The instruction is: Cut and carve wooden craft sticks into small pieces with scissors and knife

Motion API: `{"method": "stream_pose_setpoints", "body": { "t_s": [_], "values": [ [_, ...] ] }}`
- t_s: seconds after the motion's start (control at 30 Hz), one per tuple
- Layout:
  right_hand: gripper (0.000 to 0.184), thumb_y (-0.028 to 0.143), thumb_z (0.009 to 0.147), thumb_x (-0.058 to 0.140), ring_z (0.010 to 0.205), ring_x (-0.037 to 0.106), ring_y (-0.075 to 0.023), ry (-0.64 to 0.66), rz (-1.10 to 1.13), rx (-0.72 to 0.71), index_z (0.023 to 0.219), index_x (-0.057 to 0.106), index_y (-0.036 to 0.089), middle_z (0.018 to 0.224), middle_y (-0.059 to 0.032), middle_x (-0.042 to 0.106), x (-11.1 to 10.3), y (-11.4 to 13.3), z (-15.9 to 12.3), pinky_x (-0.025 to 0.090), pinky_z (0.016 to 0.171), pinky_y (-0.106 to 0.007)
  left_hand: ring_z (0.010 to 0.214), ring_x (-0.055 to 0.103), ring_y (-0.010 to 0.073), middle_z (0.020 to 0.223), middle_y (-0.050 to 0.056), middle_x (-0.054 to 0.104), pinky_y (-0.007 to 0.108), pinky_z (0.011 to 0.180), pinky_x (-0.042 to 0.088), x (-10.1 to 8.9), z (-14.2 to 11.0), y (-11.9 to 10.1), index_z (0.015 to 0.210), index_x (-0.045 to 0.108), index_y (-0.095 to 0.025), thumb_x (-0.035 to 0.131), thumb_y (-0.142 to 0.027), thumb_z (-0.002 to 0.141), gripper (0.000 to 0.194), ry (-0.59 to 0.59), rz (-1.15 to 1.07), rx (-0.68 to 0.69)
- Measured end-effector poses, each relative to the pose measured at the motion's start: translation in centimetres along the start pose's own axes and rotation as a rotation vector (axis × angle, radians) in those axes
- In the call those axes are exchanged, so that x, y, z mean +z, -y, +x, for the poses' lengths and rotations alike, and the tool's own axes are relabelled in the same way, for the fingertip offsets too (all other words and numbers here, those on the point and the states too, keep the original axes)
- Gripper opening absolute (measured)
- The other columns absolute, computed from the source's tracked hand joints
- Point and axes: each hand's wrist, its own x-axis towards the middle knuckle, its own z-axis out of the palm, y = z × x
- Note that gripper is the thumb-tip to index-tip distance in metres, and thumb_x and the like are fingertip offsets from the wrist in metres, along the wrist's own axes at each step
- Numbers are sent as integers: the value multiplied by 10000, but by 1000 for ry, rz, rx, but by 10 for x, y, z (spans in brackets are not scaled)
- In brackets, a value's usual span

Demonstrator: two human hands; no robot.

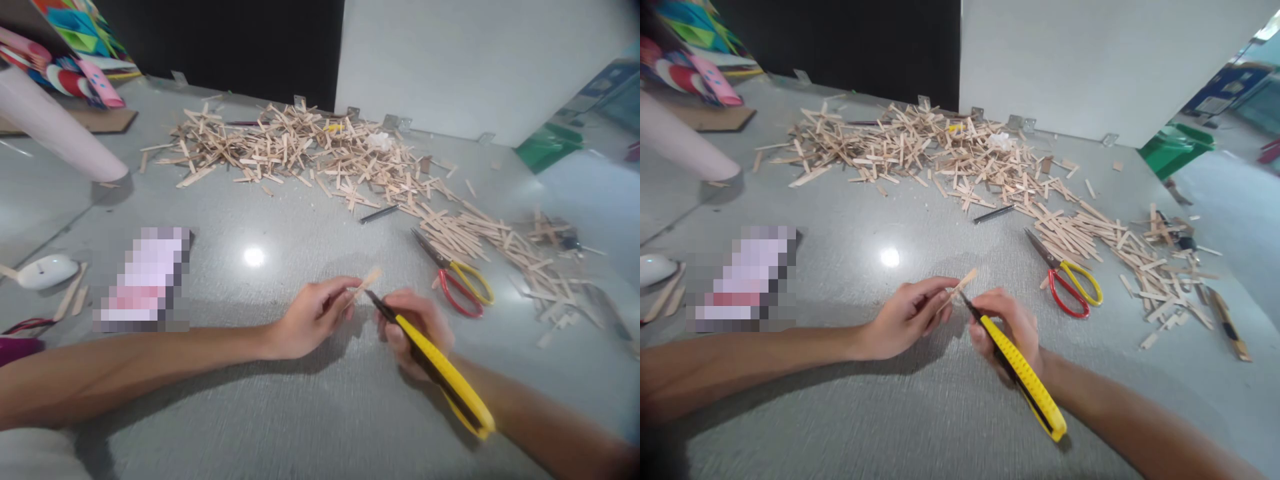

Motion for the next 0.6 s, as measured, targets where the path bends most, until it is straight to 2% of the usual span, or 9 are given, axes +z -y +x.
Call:
{"method": "stream_pose_setpoints", "body": {
  "t_s": [0.1, 0.17, 0.27, 0.4, 0.5, 0.6],
  "values": [
    [321, 415, 1100, 662, 598, 647, -159, -129, -20, 138, 1385, 639, 269, 861, -2, 670, 1, -1, 1, 522, 494, -274, 539, 516, 66, 762, -25, 669, 171, 515, 398, 0, 0, 0, 1334, 691, -143, 469, -297, 1163, 319, -8, 122, 57],
    [302, 435, 1109, 652, 540, 606, -139, -167, -89, 223, 1345, 674, 248, 808, 6, 659, 2, 1, 4, 480, 464, -260, 566, 536, 70, 750, -29, 673, 172, 545, 406, 0, 0, -1, 1324, 692, -141, 467, -249, 1152, 303, -12, 211, 112],
    [259, 428, 1108, 654, 488, 597, -111, -144, -126, 328, 1257, 737, 234, 789, 3, 697, 1, 7, 8, 479, 450, -246, 561, 539, 67, 732, -47, 661, 167, 553, 409, 0, 0, -2, 1354, 648, -143, 460, -221, 1148, 289, 10, 273, 151],
    [184, 351, 1113, 643, 425, 631, -97, -107, 5, 479, 1198, 752, 229, 790, 5, 767, 2, 14, 13, 486, 384, -208, 546, 545, 62, 746, -58, 655, 155, 557, 427, -1, 0, -1, 1352, 593, -164, 446, -188, 1146, 255, 53, 290, 187],
    [104, 285, 1094, 664, 425, 639, -104, -117, 51, 486, 1132, 742, 229, 648, 44, 722, 3, 15, 16, 500, 402, -191, 557, 566, 67, 763, -48, 663, 160, 565, 440, -2, 0, 0, 1314, 603, -180, 435, -181, 1150, 235, 52, 327, 247],
    [68, 236, 1073, 676, 449, 651, -109, -110, 78, 447, 1114, 731, 233, 609, 52, 709, 3, 15, 18, 514, 435, -191, 573, 602, 76, 776, -36, 683, 168, 578, 470, -2, -1, 2, 1286, 620, -187, 427, -188, 1163, 230, 42, 384, 285]
  ]
}}
